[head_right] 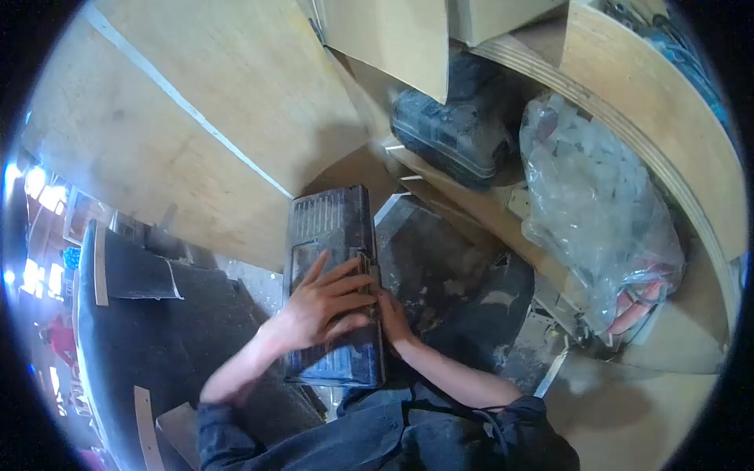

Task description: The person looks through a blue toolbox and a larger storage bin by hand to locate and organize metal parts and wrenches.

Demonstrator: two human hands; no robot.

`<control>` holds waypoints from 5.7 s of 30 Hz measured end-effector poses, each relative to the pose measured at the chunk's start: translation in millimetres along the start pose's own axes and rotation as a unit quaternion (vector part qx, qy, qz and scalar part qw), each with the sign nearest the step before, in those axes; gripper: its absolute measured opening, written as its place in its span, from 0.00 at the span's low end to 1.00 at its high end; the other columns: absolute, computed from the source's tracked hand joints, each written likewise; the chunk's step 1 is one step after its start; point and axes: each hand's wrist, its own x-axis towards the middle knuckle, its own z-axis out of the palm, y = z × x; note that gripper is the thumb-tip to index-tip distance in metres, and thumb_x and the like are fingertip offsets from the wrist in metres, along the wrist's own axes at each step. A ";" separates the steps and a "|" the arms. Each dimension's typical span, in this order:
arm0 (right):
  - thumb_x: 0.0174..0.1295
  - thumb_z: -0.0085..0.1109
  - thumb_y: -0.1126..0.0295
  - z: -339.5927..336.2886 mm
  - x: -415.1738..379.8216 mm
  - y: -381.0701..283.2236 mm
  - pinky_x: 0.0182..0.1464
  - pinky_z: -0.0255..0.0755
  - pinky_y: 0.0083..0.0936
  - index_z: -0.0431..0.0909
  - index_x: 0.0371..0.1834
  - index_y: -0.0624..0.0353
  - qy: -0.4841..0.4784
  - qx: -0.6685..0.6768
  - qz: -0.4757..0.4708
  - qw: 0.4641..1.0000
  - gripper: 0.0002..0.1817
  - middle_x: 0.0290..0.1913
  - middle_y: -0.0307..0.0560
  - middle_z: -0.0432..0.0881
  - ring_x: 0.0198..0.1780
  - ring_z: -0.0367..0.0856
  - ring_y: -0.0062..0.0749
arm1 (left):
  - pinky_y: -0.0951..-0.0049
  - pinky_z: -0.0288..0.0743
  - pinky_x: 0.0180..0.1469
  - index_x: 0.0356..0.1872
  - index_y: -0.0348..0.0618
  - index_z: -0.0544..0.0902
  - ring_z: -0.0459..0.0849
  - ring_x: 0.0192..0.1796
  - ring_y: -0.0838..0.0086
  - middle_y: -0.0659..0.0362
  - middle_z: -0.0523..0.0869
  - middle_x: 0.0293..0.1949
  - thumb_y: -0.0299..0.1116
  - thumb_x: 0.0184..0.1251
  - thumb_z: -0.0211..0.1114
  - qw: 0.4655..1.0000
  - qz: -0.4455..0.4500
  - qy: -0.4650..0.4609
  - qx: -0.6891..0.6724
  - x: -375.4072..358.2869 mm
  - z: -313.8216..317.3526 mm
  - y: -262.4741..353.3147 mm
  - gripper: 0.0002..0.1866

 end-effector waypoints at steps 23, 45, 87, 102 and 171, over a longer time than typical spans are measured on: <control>0.74 0.53 0.46 -9.7 -23.1 -23.8 0.57 0.72 0.25 0.78 0.61 0.60 0.064 -0.033 0.040 0.997 0.28 0.51 0.42 0.83 0.51 0.80 0.24 | 0.40 0.40 0.79 0.29 0.38 0.87 0.54 0.80 0.39 0.35 0.61 0.77 0.52 0.61 0.69 0.896 -0.128 0.318 -0.283 -92.6 -82.1 -45.1 0.23; 0.72 0.56 0.46 -24.2 -30.7 -21.1 0.73 0.57 0.35 0.69 0.69 0.63 -0.009 -0.151 0.040 0.988 0.34 0.64 0.48 0.76 0.67 0.70 0.33 | 0.71 0.71 0.65 0.81 0.38 0.56 0.81 0.59 0.71 0.49 0.83 0.59 0.36 0.61 0.65 0.812 -0.429 0.198 -0.342 -159.2 -84.0 -66.3 0.46; 0.56 0.76 0.65 2.2 -19.8 -96.1 0.69 0.68 0.40 0.66 0.74 0.66 0.013 -0.485 -0.329 0.810 0.43 0.69 0.59 0.74 0.67 0.74 0.45 | 0.49 0.39 0.81 0.71 0.51 0.76 0.55 0.82 0.55 0.49 0.68 0.76 0.41 0.65 0.70 0.809 -0.482 0.232 -0.243 -118.3 64.5 -3.8 0.32; 0.42 0.81 0.65 98.6 -26.6 -55.9 0.60 0.71 0.45 0.66 0.73 0.58 -0.224 -0.735 -0.264 0.582 0.50 0.67 0.67 0.64 0.61 0.73 0.56 | 0.47 0.41 0.81 0.67 0.50 0.80 0.62 0.79 0.54 0.50 0.74 0.72 0.43 0.72 0.63 0.794 -0.493 0.286 -0.210 -126.0 83.1 -5.4 0.24; 0.69 0.63 0.66 79.4 26.5 -182.4 0.40 0.79 0.29 0.85 0.51 0.60 -0.287 -0.598 -0.132 0.737 0.13 0.37 0.48 0.89 0.36 0.87 0.30 | 0.49 0.44 0.80 0.65 0.43 0.80 0.66 0.78 0.55 0.49 0.78 0.69 0.42 0.73 0.63 0.789 -0.460 0.308 -0.268 -131.2 89.9 -9.6 0.24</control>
